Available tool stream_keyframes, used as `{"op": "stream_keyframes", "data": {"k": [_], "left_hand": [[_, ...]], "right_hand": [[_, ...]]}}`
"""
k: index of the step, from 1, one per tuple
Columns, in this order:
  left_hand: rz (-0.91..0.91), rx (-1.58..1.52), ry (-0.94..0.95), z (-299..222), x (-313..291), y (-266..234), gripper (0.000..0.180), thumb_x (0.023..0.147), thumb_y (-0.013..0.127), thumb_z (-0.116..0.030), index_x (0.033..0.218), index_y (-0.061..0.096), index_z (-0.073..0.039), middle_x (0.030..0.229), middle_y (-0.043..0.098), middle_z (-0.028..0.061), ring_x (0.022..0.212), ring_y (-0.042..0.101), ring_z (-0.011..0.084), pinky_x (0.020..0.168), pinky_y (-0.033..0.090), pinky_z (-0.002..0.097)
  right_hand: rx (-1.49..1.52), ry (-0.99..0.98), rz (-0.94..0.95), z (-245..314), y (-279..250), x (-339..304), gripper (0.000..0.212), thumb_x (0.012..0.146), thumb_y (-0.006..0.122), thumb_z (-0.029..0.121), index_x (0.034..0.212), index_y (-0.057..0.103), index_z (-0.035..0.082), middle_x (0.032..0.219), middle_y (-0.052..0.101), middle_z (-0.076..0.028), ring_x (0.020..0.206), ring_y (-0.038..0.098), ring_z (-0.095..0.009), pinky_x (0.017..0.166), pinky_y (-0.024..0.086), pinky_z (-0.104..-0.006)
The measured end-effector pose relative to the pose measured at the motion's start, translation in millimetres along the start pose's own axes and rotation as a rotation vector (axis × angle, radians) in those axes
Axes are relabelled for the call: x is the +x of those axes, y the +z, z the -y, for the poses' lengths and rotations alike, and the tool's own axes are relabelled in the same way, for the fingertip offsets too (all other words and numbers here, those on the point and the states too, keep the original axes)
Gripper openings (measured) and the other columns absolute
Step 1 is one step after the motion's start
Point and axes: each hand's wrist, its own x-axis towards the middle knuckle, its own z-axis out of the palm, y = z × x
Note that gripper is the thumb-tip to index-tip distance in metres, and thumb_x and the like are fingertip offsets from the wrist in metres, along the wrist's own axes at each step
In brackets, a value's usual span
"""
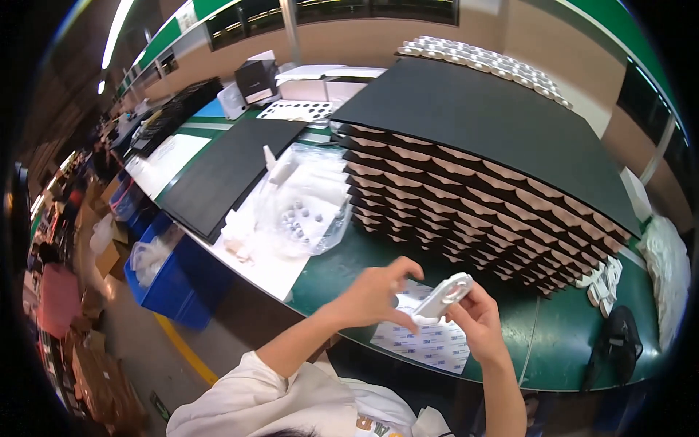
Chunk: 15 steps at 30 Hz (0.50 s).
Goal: Manually assembling and applying labels to small white components at a factory workstation.
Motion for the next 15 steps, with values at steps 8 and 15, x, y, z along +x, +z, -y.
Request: {"op": "stream_keyframes", "data": {"k": [8, 15], "left_hand": [[-0.818, 1.023, -0.361, 89, -108, -121, 0.020, 0.073, 0.069, -0.015, 0.090, 0.064, -0.004, 0.074, 0.059, 0.0123, 0.057, 0.048, 0.0231, 0.057, 0.042, 0.0319], [-1.055, 0.447, -0.418, 98, -130, -118, 0.016, 0.078, 0.065, -0.012, 0.088, 0.062, 0.001, 0.064, 0.052, 0.0045, 0.057, 0.046, 0.0110, 0.052, 0.036, 0.0260]], "right_hand": [[0.091, 0.141, 0.029, -7, 40, 53, 0.038, 0.084, 0.054, 0.009, 0.119, 0.044, -0.003, 0.093, 0.062, -0.007, 0.079, 0.057, -0.009, 0.064, 0.043, -0.0214], [0.196, 0.508, 0.068, -20, 89, 76, 0.047, 0.086, 0.056, 0.011, 0.126, 0.039, -0.005, 0.080, 0.057, -0.006, 0.061, 0.050, -0.008, 0.056, 0.042, -0.0195]]}}
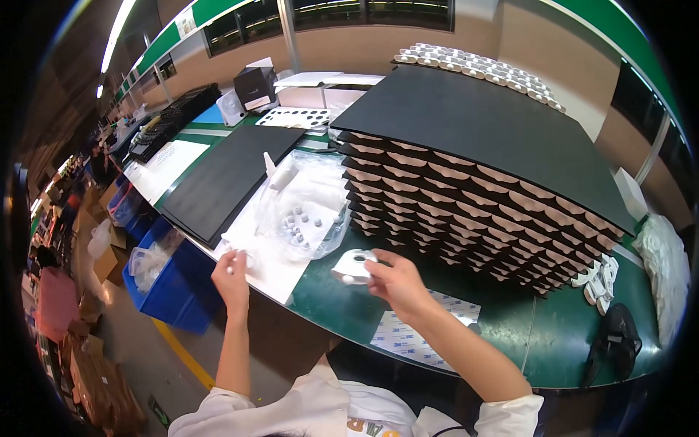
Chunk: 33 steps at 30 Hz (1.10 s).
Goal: Manually assembling and applying labels to small white components at a factory workstation.
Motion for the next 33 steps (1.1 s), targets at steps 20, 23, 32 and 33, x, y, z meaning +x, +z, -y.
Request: {"op": "stream_keyframes", "data": {"k": [20, 23, 32, 33], "left_hand": [[0.324, -0.256, 0.332, -79, -36, -7, 0.014, 0.066, 0.070, 0.000, 0.078, 0.062, -0.002, 0.066, 0.045, 0.0039, 0.051, 0.039, 0.0117, 0.046, 0.031, 0.0239], [0.022, -0.098, 0.325, -50, -4, -24, 0.013, 0.067, 0.067, 0.003, 0.076, 0.058, -0.001, 0.067, 0.045, 0.0042, 0.054, 0.039, 0.0118, 0.049, 0.031, 0.0244], [0.348, -1.365, -0.559, -40, 11, -21, 0.020, 0.074, 0.053, -0.015, 0.090, 0.054, -0.003, 0.080, 0.056, 0.0048, 0.066, 0.057, 0.0110, 0.043, 0.043, 0.0188], [0.343, -1.405, -0.650, -56, 5, -15, 0.020, 0.074, 0.053, -0.015, 0.091, 0.054, -0.003, 0.082, 0.056, 0.0063, 0.070, 0.059, 0.0134, 0.045, 0.045, 0.0196]], "right_hand": [[-0.423, -0.152, 0.316, 3, 35, -2, 0.049, 0.082, 0.059, 0.007, 0.127, 0.041, -0.002, 0.066, 0.055, 0.000, 0.057, 0.046, -0.005, 0.051, 0.034, -0.0188], [-0.563, -0.480, 0.378, 46, 42, -37, 0.048, 0.082, 0.057, 0.005, 0.127, 0.041, -0.001, 0.075, 0.057, -0.002, 0.063, 0.049, -0.005, 0.056, 0.039, -0.0193], [-1.055, -1.125, -0.514, 220, 9, 22, 0.038, 0.086, 0.056, 0.013, 0.119, 0.050, -0.005, 0.077, 0.063, -0.012, 0.066, 0.056, -0.016, 0.064, 0.043, -0.0268], [-1.254, -1.089, -0.607, 226, 4, 31, 0.038, 0.085, 0.057, 0.014, 0.118, 0.050, -0.004, 0.080, 0.064, -0.015, 0.069, 0.059, -0.022, 0.069, 0.045, -0.0305]]}}
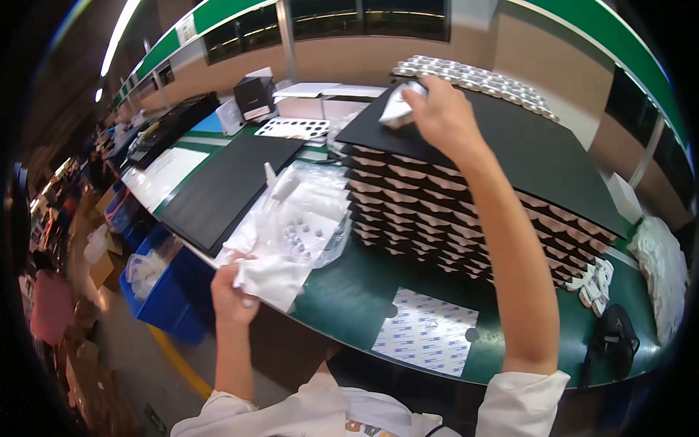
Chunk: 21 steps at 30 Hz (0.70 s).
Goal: Manually assembling and applying labels to small white components at a factory workstation.
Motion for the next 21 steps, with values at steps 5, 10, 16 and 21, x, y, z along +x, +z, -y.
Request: {"op": "stream_keyframes", "data": {"k": [5, 10, 16, 21], "left_hand": [[0.329, -0.287, -0.292, 19, -13, 10, 0.015, 0.076, 0.050, -0.017, 0.085, 0.051, -0.004, 0.087, 0.056, 0.0098, 0.070, 0.057, 0.0164, 0.042, 0.045, 0.0222], [0.308, -0.356, -0.418, 39, -19, 23, 0.021, 0.079, 0.048, -0.024, 0.089, 0.046, -0.005, 0.084, 0.052, 0.0085, 0.062, 0.053, 0.0147, 0.037, 0.039, 0.0225], [0.219, -0.400, -0.433, 38, -29, 24, 0.041, 0.084, 0.044, -0.044, 0.099, 0.042, -0.006, 0.081, 0.046, 0.0088, 0.058, 0.040, 0.0146, 0.038, 0.030, 0.0211], [0.228, -0.371, -0.395, 38, -34, 37, 0.065, 0.081, 0.039, -0.065, 0.102, 0.041, -0.004, 0.080, 0.042, 0.0083, 0.058, 0.036, 0.0143, 0.039, 0.031, 0.0204]], "right_hand": [[0.006, -0.443, -0.054, 66, 27, -67, 0.034, 0.074, 0.068, 0.017, 0.105, 0.059, 0.005, 0.097, 0.060, -0.012, 0.088, 0.054, -0.029, 0.079, 0.044, -0.0373], [0.568, -0.368, 0.642, 88, 66, -182, 0.038, 0.068, 0.071, 0.006, 0.104, 0.061, 0.010, 0.096, 0.060, -0.010, 0.078, 0.061, -0.024, 0.069, 0.050, -0.0305], [0.855, 0.215, 0.322, 48, 43, -166, 0.019, 0.077, 0.055, -0.007, 0.092, 0.065, -0.002, 0.081, 0.063, -0.004, 0.070, 0.058, -0.007, 0.062, 0.047, -0.0207], [1.032, 0.335, 0.476, 48, 57, -181, 0.025, 0.082, 0.057, -0.001, 0.108, 0.058, 0.000, 0.087, 0.063, -0.007, 0.074, 0.059, -0.007, 0.066, 0.047, -0.0199]]}}
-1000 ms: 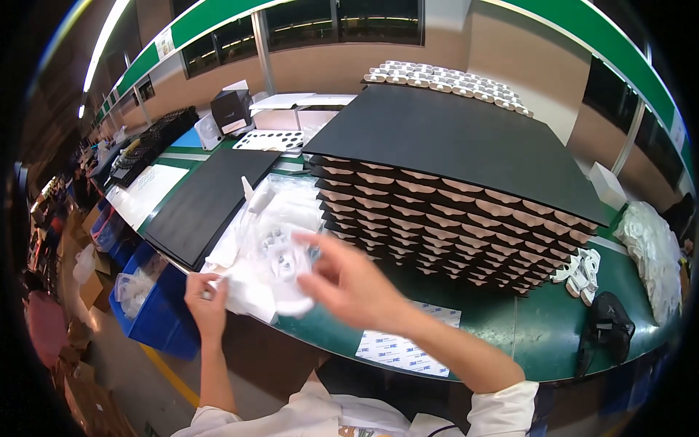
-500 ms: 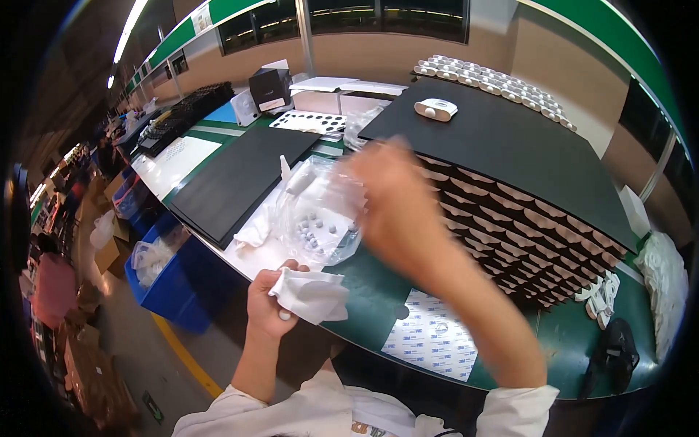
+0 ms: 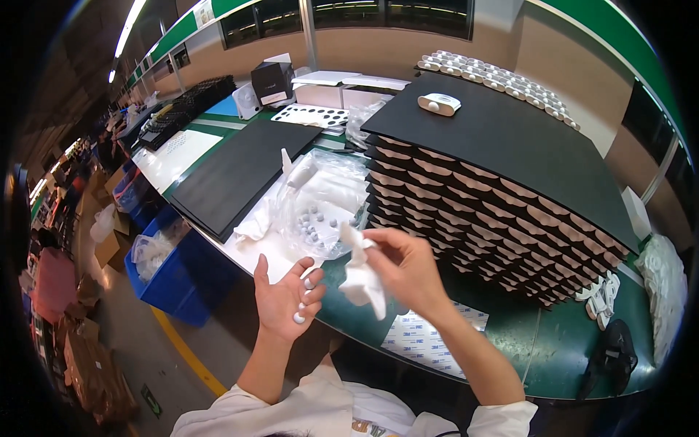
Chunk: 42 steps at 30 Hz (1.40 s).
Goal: Manually assembling and applying labels to small white components at a factory workstation.
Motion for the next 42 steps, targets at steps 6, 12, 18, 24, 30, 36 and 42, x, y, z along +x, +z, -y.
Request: {"op": "stream_keyframes", "data": {"k": [6, 12, 18, 24, 30, 36, 42], "left_hand": [[-0.061, 0.192, -0.027, 18, 6, 2, 0.096, 0.070, 0.027, -0.083, 0.124, 0.037, -0.005, 0.108, 0.051, 0.0096, 0.080, 0.055, 0.0178, 0.053, 0.045, 0.0228], [0.058, 0.492, 0.147, 29, 11, -23, 0.105, 0.066, 0.028, -0.085, 0.131, 0.031, -0.003, 0.103, 0.052, 0.0088, 0.096, 0.051, 0.0174, 0.088, 0.040, 0.0311], [-0.073, 0.276, 0.217, 28, 14, -7, 0.105, 0.066, 0.033, -0.084, 0.130, 0.031, 0.000, 0.094, 0.051, 0.0120, 0.080, 0.051, 0.0212, 0.075, 0.043, 0.0302], [0.005, 0.158, 0.253, 6, 11, -4, 0.046, 0.092, 0.042, -0.038, 0.125, 0.032, -0.007, 0.075, 0.044, 0.0055, 0.053, 0.036, 0.0100, 0.039, 0.030, 0.0190], [-0.002, 0.293, 0.227, 13, 4, -5, 0.033, 0.092, 0.040, -0.010, 0.123, 0.033, -0.008, 0.078, 0.051, 0.0077, 0.047, 0.034, 0.0063, 0.034, 0.028, 0.0169], [-0.073, 0.353, 0.239, 21, 5, -5, 0.037, 0.091, 0.041, -0.011, 0.126, 0.030, -0.008, 0.084, 0.054, 0.0076, 0.047, 0.035, 0.0056, 0.035, 0.028, 0.0164], [0.007, 0.494, 0.242, 28, -2, -3, 0.048, 0.091, 0.041, -0.011, 0.135, 0.020, -0.008, 0.097, 0.055, 0.0094, 0.046, 0.035, 0.0037, 0.036, 0.029, 0.0157]], "right_hand": [[0.187, 0.037, -0.010, 1, 38, -3, 0.029, 0.083, 0.056, -0.002, 0.111, 0.053, 0.001, 0.091, 0.061, -0.006, 0.075, 0.059, -0.007, 0.069, 0.048, -0.0216], [-0.286, -0.269, 0.273, 5, 73, -22, 0.015, 0.082, 0.060, 0.014, 0.087, 0.057, 0.000, 0.077, 0.055, -0.011, 0.074, 0.052, -0.022, 0.068, 0.043, -0.0331], [-0.618, -0.557, 0.055, -6, 84, -31, 0.017, 0.075, 0.066, 0.015, 0.080, 0.057, 0.002, 0.070, 0.052, -0.007, 0.068, 0.049, -0.024, 0.059, 0.042, -0.0332], [-0.581, -0.766, 0.048, -7, 51, -39, 0.022, 0.065, 0.067, 0.007, 0.086, 0.063, 0.007, 0.074, 0.059, -0.004, 0.064, 0.053, -0.023, 0.058, 0.043, -0.0274], [0.121, -0.107, -0.229, -1, 28, -11, 0.020, 0.086, 0.055, 0.005, 0.105, 0.057, -0.002, 0.090, 0.063, -0.005, 0.078, 0.059, -0.008, 0.065, 0.048, -0.0208], [0.004, -0.123, 0.020, -22, 44, -23, 0.029, 0.087, 0.054, 0.008, 0.115, 0.056, 0.003, 0.091, 0.061, -0.004, 0.078, 0.056, -0.010, 0.069, 0.045, -0.0211], [-0.683, -0.693, -0.071, -30, 37, -17, 0.028, 0.072, 0.069, 0.006, 0.099, 0.061, 0.003, 0.074, 0.058, -0.008, 0.063, 0.054, -0.021, 0.052, 0.044, -0.0288]]}}
